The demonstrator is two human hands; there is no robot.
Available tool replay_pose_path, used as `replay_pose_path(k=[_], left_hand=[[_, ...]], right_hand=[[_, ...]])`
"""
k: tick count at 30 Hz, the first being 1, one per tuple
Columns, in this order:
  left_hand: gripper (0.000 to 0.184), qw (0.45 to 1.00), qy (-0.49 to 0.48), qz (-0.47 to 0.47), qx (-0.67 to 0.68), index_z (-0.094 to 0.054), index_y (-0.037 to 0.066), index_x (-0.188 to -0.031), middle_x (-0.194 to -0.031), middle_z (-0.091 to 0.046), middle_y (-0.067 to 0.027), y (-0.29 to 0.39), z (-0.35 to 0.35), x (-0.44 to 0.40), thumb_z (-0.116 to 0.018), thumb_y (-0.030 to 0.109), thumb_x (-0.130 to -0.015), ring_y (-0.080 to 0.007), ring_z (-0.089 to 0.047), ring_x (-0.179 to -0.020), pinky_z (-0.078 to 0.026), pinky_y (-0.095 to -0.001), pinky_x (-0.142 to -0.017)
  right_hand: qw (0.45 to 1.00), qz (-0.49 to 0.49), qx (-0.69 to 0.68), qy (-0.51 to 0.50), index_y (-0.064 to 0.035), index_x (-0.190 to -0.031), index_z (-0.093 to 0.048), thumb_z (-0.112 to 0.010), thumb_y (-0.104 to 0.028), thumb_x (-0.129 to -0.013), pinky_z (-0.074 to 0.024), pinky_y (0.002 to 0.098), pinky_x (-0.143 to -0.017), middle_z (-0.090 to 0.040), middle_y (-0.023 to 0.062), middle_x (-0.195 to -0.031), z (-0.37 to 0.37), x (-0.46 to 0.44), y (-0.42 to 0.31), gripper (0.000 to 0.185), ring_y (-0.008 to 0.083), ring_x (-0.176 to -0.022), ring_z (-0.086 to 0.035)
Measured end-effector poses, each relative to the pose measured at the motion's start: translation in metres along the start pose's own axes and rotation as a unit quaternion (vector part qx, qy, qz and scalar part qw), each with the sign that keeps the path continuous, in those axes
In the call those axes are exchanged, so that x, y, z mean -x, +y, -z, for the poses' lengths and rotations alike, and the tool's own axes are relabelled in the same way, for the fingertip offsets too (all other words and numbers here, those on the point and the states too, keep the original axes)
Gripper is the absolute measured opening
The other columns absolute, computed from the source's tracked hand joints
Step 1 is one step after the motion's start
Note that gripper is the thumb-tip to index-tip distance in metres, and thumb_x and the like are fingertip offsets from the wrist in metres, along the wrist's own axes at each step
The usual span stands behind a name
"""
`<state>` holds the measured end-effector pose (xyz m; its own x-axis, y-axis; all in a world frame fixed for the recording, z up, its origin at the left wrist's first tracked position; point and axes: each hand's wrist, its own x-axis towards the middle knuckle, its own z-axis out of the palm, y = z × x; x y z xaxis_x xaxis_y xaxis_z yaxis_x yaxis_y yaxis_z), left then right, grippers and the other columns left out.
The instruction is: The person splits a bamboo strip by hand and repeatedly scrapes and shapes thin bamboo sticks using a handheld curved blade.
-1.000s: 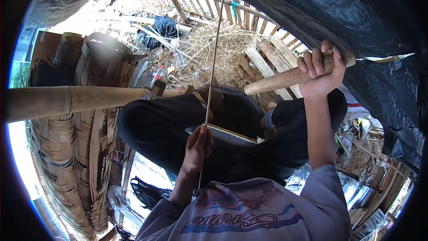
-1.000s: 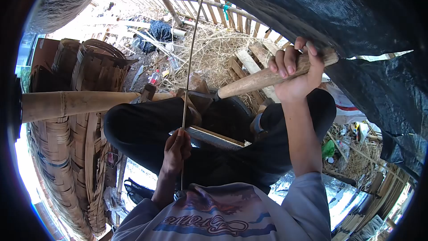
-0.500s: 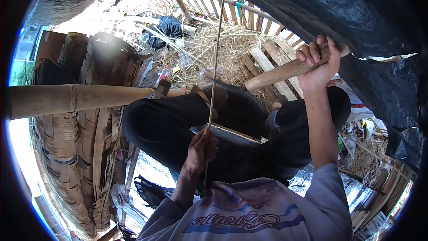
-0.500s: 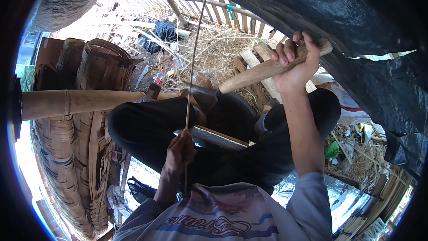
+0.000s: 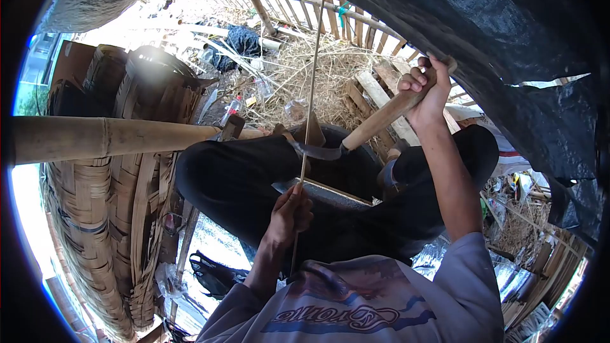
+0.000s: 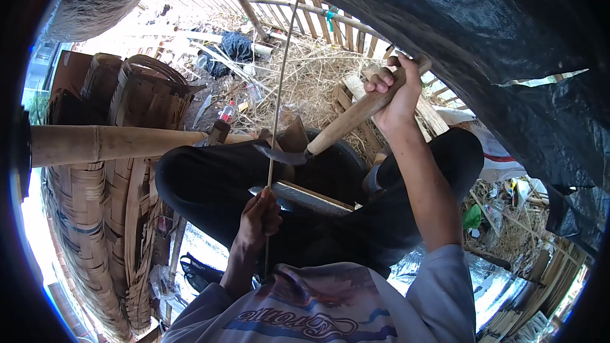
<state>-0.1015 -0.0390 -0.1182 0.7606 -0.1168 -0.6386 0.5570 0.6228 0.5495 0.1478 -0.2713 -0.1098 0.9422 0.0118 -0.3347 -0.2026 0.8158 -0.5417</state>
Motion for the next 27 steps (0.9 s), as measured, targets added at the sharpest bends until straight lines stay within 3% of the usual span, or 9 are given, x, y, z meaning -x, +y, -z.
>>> replay_pose_path(k=[1, 5, 9, 12, 16, 20, 27], left_hand=[[0.029, 1.000, 0.003, -0.002, -0.002, -0.042, 0.014, -0.080, -0.056, -0.026, 0.0070, 0.001, -0.001, 0.000, -0.039, 0.037, -0.099, -0.0025, -0.022, -0.041, -0.017, -0.0193, -0.036], [0.030, 1.000, 0.001, 0.002, -0.014, -0.040, 0.016, -0.078, -0.057, -0.027, 0.0076, 0.003, -0.004, 0.004, -0.038, 0.037, -0.100, -0.0024, -0.023, -0.042, -0.018, -0.0193, -0.037], [0.029, 1.000, 0.008, 0.001, -0.019, -0.041, 0.016, -0.079, -0.057, -0.028, 0.0076, 0.002, -0.006, -0.001, -0.037, 0.036, -0.100, -0.0021, -0.023, -0.042, -0.018, -0.0193, -0.037], [0.029, 1.000, 0.013, 0.000, -0.023, -0.041, 0.016, -0.079, -0.057, -0.028, 0.0077, 0.001, -0.005, 0.001, -0.037, 0.035, -0.100, -0.0020, -0.023, -0.042, -0.017, -0.0193, -0.037], [0.028, 0.999, 0.024, 0.004, -0.028, -0.041, 0.015, -0.080, -0.057, -0.028, 0.0076, -0.002, -0.003, -0.001, -0.036, 0.033, -0.100, -0.0018, -0.023, -0.041, -0.017, -0.0192, -0.036], [0.028, 0.999, -0.002, -0.003, -0.052, -0.041, 0.015, -0.080, -0.057, -0.028, 0.0076, -0.003, -0.002, 0.000, -0.036, 0.033, -0.100, -0.0018, -0.023, -0.041, -0.017, -0.0189, -0.036], [0.027, 0.999, 0.009, 0.009, -0.049, -0.041, 0.014, -0.082, -0.057, -0.028, 0.0073, -0.005, -0.002, 0.002, -0.037, 0.033, -0.100, -0.0018, -0.023, -0.041, -0.016, -0.0197, -0.036]], right_hand=[[0.999, -0.034, 0.020, -0.005, -0.0122, -0.079, -0.047, -0.060, -0.033, -0.081, -0.0367, 0.0270, -0.054, -0.033, -0.0031, -0.056, -0.003, 0.003, 0.005, 0.025, 0.0097, -0.049, -0.035], [0.998, 0.049, -0.033, 0.025, -0.0117, -0.080, -0.046, -0.059, -0.033, -0.082, -0.0370, 0.0276, -0.054, -0.033, -0.0035, -0.054, -0.013, -0.012, -0.004, 0.025, 0.0096, -0.048, -0.035], [0.999, -0.037, 0.024, -0.021, -0.0122, -0.080, -0.047, -0.058, -0.032, -0.083, -0.0366, 0.0278, -0.054, -0.031, -0.0039, -0.052, -0.013, 0.004, 0.013, 0.023, 0.0095, -0.047, -0.034], [0.999, 0.044, -0.014, 0.002, -0.0129, -0.077, -0.047, -0.057, -0.032, -0.083, -0.0366, 0.0274, -0.055, -0.032, -0.0038, -0.053, -0.022, -0.008, -0.003, 0.022, 0.0093, -0.048, -0.034], [1.000, 0.004, 0.021, -0.022, -0.0130, -0.075, -0.046, -0.057, -0.032, -0.083, -0.0360, 0.0269, -0.056, -0.032, -0.0036, -0.053, -0.016, 0.003, 0.008, 0.023, 0.0092, -0.048, -0.034], [0.999, 0.044, 0.009, 0.015, -0.0108, -0.077, -0.047, -0.057, -0.032, -0.082, -0.0359, 0.0254, -0.054, -0.031, -0.0041, -0.052, -0.024, -0.007, -0.006, 0.025, 0.0080, -0.047, -0.034], [1.000, 0.021, 0.013, 0.019, -0.0102, -0.076, -0.047, -0.057, -0.030, -0.082, -0.0360, 0.0257, -0.054, -0.033, -0.0038, -0.052, -0.015, -0.004, -0.001, 0.023, 0.0083, -0.048, -0.034]])
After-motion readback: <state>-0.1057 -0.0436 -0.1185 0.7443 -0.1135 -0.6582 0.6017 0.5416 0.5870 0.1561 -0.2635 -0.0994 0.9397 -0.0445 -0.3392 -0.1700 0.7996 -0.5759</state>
